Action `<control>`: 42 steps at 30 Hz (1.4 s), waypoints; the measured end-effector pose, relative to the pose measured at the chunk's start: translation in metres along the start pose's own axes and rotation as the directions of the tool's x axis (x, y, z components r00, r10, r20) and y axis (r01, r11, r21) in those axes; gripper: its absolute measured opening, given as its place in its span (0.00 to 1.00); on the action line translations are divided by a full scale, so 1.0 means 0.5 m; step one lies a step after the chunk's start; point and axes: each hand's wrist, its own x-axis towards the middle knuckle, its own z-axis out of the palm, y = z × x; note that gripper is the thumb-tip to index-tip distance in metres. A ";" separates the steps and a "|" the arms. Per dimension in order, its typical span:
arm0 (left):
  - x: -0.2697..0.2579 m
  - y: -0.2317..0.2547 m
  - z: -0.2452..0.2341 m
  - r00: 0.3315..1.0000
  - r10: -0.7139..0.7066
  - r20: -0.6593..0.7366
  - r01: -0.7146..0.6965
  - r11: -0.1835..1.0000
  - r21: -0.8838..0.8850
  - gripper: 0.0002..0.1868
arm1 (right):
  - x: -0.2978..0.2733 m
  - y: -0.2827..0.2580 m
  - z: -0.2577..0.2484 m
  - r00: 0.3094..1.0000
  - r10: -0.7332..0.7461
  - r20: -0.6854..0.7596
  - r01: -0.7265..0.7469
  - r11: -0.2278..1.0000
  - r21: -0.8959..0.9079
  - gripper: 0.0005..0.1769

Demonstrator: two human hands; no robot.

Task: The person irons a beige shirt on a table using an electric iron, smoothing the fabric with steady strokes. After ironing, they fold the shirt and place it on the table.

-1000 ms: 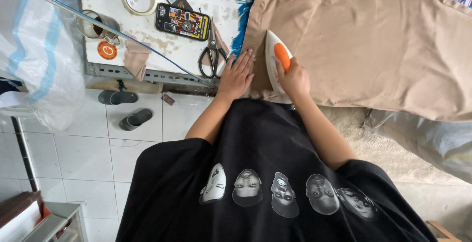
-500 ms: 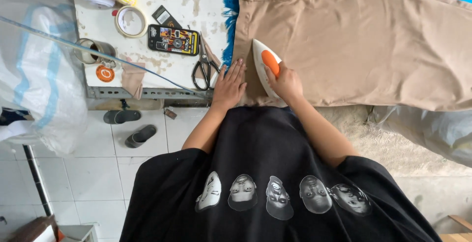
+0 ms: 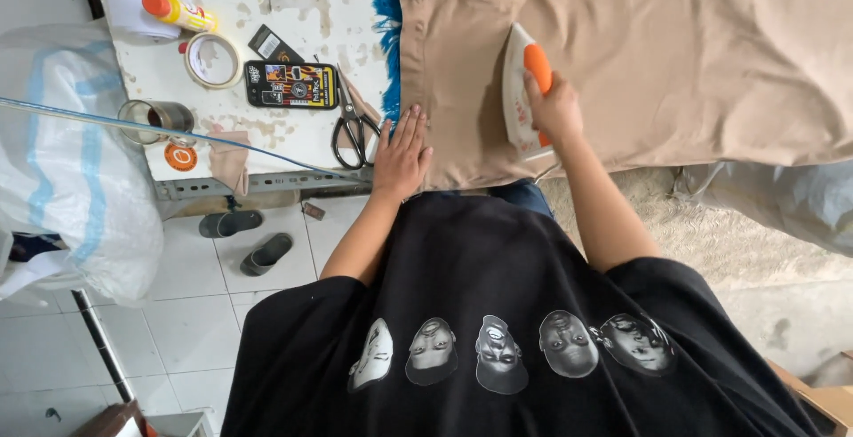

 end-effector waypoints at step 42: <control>0.034 0.465 0.174 0.999 0.004 0.053 -0.007 0.998 0.059 0.46 | -0.153 1.063 -0.468 0.782 0.542 -0.306 -0.440 0.829 0.344 0.26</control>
